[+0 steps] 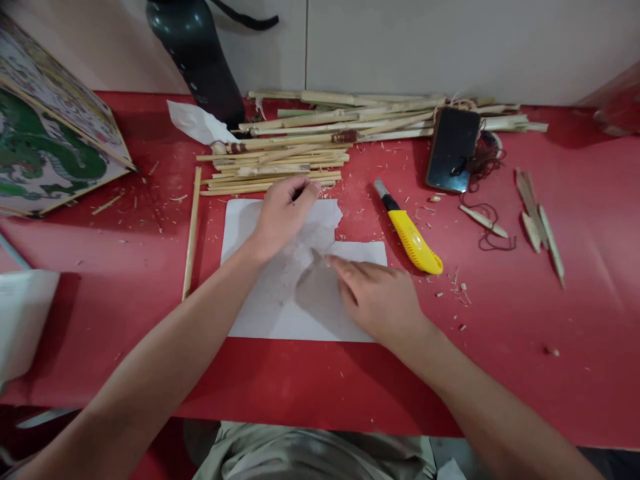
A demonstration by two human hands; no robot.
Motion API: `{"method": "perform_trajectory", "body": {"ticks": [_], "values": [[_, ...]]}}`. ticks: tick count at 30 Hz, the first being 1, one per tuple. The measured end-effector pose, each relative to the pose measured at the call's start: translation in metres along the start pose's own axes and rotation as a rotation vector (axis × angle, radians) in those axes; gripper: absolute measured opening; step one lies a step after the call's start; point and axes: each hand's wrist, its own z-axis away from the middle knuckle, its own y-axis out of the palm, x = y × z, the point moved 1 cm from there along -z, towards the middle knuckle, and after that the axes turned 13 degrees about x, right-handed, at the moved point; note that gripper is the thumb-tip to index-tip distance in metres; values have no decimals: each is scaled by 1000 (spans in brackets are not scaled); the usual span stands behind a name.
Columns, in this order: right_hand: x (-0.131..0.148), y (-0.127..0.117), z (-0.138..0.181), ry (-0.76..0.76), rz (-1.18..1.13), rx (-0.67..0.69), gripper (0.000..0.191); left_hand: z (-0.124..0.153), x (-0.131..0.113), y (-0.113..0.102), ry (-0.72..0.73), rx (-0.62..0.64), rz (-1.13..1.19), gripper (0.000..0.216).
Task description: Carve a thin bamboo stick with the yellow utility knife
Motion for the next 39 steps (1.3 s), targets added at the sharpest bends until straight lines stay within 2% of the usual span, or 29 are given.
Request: {"method": "perform_trajectory", "body": {"ticks": [2, 4, 9, 11, 19, 39], "values": [[-7, 0, -1, 89, 41, -68, 37, 0, 1, 0, 11, -4, 4, 38], [-8, 1, -2, 82, 67, -80, 35, 0, 2, 1, 19, -7, 11, 39], [0, 4, 0, -218, 56, 9, 38, -1, 5, 3, 14, -11, 20, 38], [0, 4, 0, -244, 31, 17, 37, -1, 6, 3, 20, -16, 25, 38], [-5, 3, -2, -14, 16, -26, 35, -2, 5, 3, 19, -17, 19, 39], [-4, 1, -4, 29, -71, -33, 40, -1, 5, 3, 32, -7, -8, 38]]}}
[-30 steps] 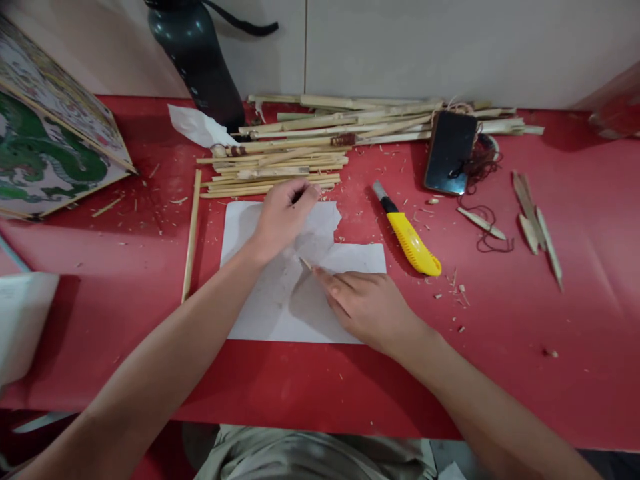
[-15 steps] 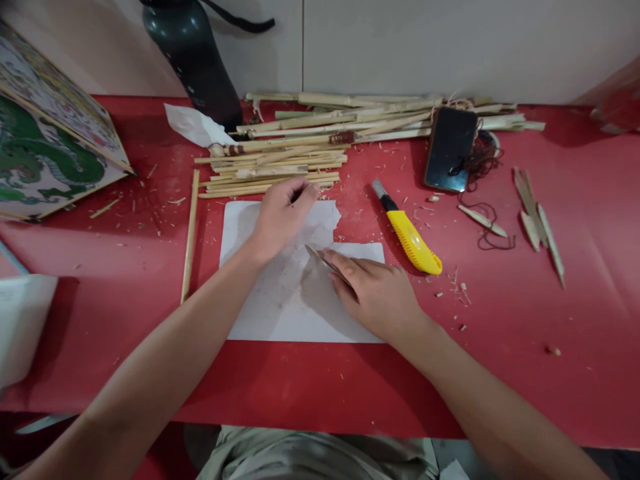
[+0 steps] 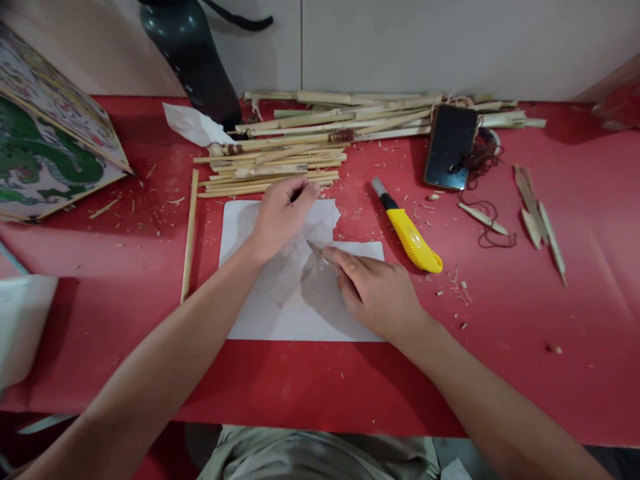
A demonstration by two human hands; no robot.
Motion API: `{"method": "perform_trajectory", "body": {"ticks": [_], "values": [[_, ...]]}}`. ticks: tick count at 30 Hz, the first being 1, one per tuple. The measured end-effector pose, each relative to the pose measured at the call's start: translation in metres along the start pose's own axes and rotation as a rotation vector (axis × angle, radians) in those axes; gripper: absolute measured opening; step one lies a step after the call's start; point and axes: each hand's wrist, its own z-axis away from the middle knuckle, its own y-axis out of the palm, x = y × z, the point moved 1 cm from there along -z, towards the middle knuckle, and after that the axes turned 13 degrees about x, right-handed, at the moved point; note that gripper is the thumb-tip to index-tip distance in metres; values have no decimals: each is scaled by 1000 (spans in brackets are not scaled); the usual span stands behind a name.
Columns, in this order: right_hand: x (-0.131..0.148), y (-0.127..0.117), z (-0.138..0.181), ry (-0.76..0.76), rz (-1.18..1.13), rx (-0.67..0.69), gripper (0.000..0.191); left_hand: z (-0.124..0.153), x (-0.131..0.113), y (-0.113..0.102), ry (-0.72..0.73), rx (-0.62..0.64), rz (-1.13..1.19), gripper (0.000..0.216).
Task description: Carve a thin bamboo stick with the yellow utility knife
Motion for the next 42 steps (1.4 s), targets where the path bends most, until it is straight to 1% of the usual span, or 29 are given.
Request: {"method": "perform_trajectory", "body": {"ticks": [8, 11, 13, 16, 17, 18, 21, 22, 23, 24, 27, 28, 29, 31, 33, 34, 35, 38, 39, 40, 41, 42], "values": [[-2, 0, 1, 28, -29, 22, 42, 0, -1, -1, -5, -2, -7, 40], [-1, 1, 1, -1, -12, 13, 43, 0, -1, -1, -9, 3, -10, 40], [2, 1, 2, -87, 13, 20, 43, 0, -1, -1, -11, 6, -12, 40], [7, 2, 4, -292, 38, 52, 44, 1, -2, -1, -9, 5, -10, 39], [7, 2, 4, -327, 47, 56, 43, 1, -2, -1, -9, 4, -10, 39], [6, 1, 4, -320, 61, 48, 41, 1, -2, -1, -8, 4, -10, 39], [1, -1, 3, -133, 123, -29, 39, 1, -2, -1, -4, 2, -12, 40], [0, -2, 3, -94, 140, -46, 40, 1, -2, -1, -4, 1, -11, 40], [1, -3, 3, -94, 151, -42, 42, 1, -2, -1, -6, 1, -11, 40], [3, -3, 3, -137, 151, -17, 44, 1, -2, -1, -10, 2, -10, 40], [11, -2, 5, -341, 117, 103, 45, 1, -2, -1, -17, 7, -12, 41], [12, -2, 6, -367, 109, 118, 43, 0, -2, -1, -15, 7, -12, 41], [11, -2, 6, -350, 111, 108, 41, 0, -1, 0, -11, 6, -12, 41], [7, -2, 6, -213, 140, 34, 37, 1, -1, 0, -5, 2, -13, 40], [3, -2, 6, -85, 177, -40, 37, 1, -1, 0, -3, -4, -14, 39], [4, -2, 6, -74, 191, -46, 38, 1, -1, 0, -4, -5, -14, 39], [6, -1, 6, -112, 193, -21, 40, 1, -1, 0, -4, -5, -13, 39], [15, 0, 8, -328, 143, 122, 40, 1, -1, 0, -7, -1, -6, 40], [17, 1, 9, -365, 120, 153, 39, 1, -1, 0, -7, -1, -4, 39], [17, 1, 9, -363, 103, 158, 38, 1, -1, 0, -6, -1, -4, 39], [15, 1, 9, -313, 100, 132, 37, 1, -1, 0, -5, 0, -4, 39], [12, 1, 9, -230, 108, 86, 36, 1, -1, 0, -3, 0, -4, 38]]}}
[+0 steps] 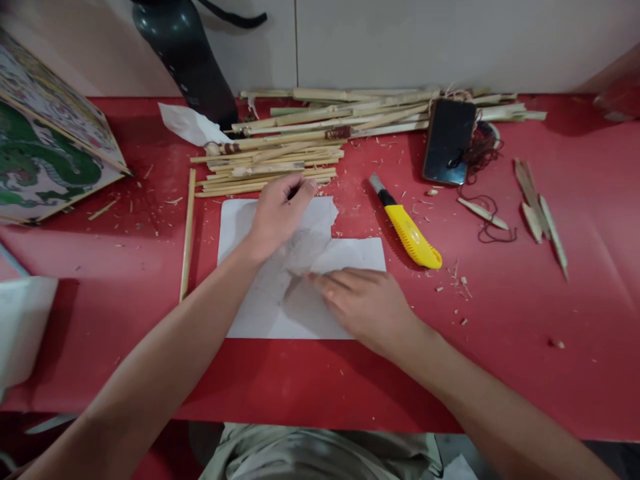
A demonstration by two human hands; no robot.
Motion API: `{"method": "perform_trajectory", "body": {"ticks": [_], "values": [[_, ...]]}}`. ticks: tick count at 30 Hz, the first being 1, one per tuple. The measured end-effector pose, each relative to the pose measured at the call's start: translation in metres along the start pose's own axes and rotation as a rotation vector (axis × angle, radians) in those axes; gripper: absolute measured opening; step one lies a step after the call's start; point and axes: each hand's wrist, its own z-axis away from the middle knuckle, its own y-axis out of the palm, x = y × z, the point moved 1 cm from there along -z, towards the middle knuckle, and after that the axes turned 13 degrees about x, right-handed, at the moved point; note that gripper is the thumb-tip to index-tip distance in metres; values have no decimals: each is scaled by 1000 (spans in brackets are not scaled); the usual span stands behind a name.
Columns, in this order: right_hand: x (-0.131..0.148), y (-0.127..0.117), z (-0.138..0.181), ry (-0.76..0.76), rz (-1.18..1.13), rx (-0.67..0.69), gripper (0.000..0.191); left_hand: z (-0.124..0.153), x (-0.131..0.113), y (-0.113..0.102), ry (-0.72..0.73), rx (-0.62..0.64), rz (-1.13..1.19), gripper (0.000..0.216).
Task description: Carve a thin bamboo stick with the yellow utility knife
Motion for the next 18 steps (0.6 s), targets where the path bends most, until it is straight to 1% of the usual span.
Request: {"method": "perform_trajectory", "body": {"ticks": [2, 3, 4, 5, 8, 9, 10, 14, 18], "values": [[-7, 0, 0, 182, 33, -86, 34, 0, 0, 0, 4, -3, 2, 38], [-9, 0, 0, 237, 52, -114, 35, 0, 1, 0, 5, -6, 3, 38], [-10, 0, 0, 243, 67, -120, 36, -1, 1, 0, 5, -8, 1, 38], [-8, -1, 0, 197, 69, -98, 39, -1, 1, 1, 3, -10, -2, 38], [3, -2, -2, -66, 11, 32, 47, -1, 2, 1, 1, -9, -13, 37], [5, -2, -2, -124, -14, 61, 49, -2, 2, 1, 1, -9, -13, 37], [6, -2, -2, -149, -31, 75, 49, -2, 3, 1, 2, -10, -11, 37], [1, -2, -1, -86, -13, 46, 44, -2, 3, 2, 3, -12, -3, 38], [3, -4, -2, -97, 2, 62, 45, -1, 2, 1, 0, -15, -7, 39]]}}
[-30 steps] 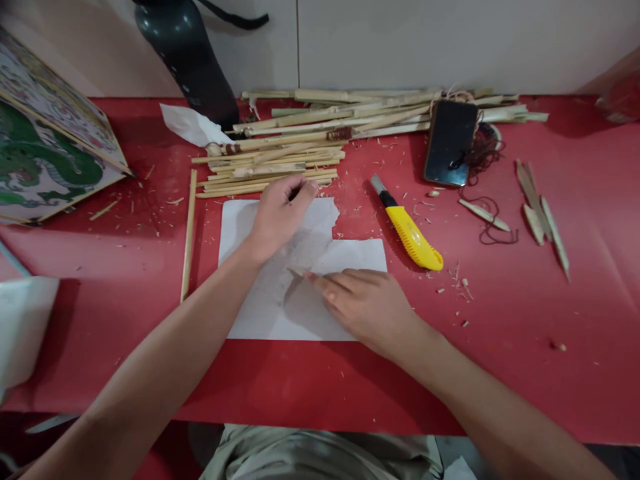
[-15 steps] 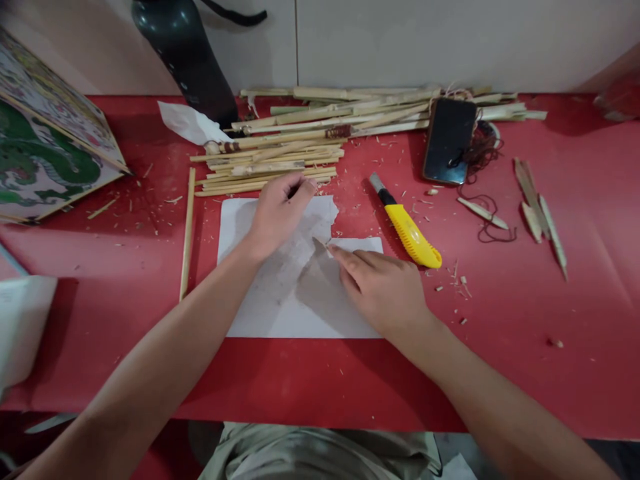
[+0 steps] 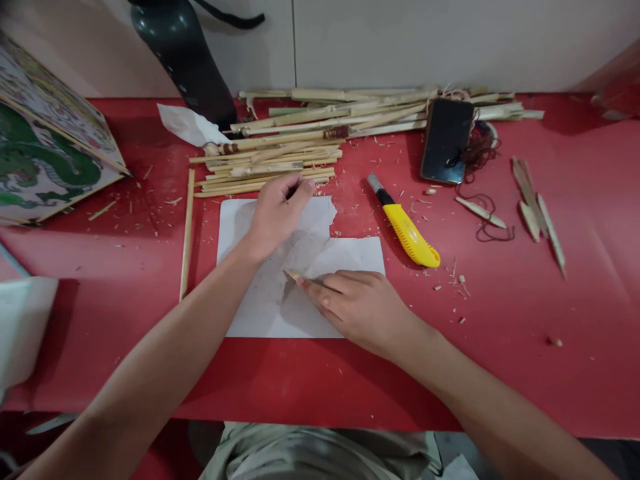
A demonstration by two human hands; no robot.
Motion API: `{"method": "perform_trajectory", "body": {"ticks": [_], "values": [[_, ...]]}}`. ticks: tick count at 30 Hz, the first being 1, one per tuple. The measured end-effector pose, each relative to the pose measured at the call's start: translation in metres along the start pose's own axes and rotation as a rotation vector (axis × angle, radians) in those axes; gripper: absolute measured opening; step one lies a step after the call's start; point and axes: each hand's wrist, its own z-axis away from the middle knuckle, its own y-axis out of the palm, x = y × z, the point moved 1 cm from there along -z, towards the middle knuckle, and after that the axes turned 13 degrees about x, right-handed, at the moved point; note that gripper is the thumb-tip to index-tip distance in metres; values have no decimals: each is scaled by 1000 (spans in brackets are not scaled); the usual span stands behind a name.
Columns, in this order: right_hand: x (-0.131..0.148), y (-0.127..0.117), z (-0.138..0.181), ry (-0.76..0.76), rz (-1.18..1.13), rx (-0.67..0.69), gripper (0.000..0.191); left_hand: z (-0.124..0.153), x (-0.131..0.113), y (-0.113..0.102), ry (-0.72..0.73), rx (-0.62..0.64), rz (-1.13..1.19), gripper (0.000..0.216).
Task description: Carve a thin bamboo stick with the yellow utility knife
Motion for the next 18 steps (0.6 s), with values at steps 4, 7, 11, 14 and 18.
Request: {"method": "perform_trajectory", "body": {"ticks": [4, 7, 11, 14, 18], "values": [[9, -6, -1, 10, -42, 30, 48, 1, -2, -1, -4, 7, -2, 40], [13, -8, -2, 19, -82, 41, 48, 1, -2, -1, -11, 10, 6, 40], [15, -5, 0, 14, -70, 37, 48, 0, -2, -1, -17, 17, 16, 39], [14, -1, 2, 15, -19, 43, 50, 0, -1, -1, -6, 17, 19, 38], [13, 1, 1, 65, 83, 127, 56, -1, 0, 0, 11, 9, 39, 39]]}}
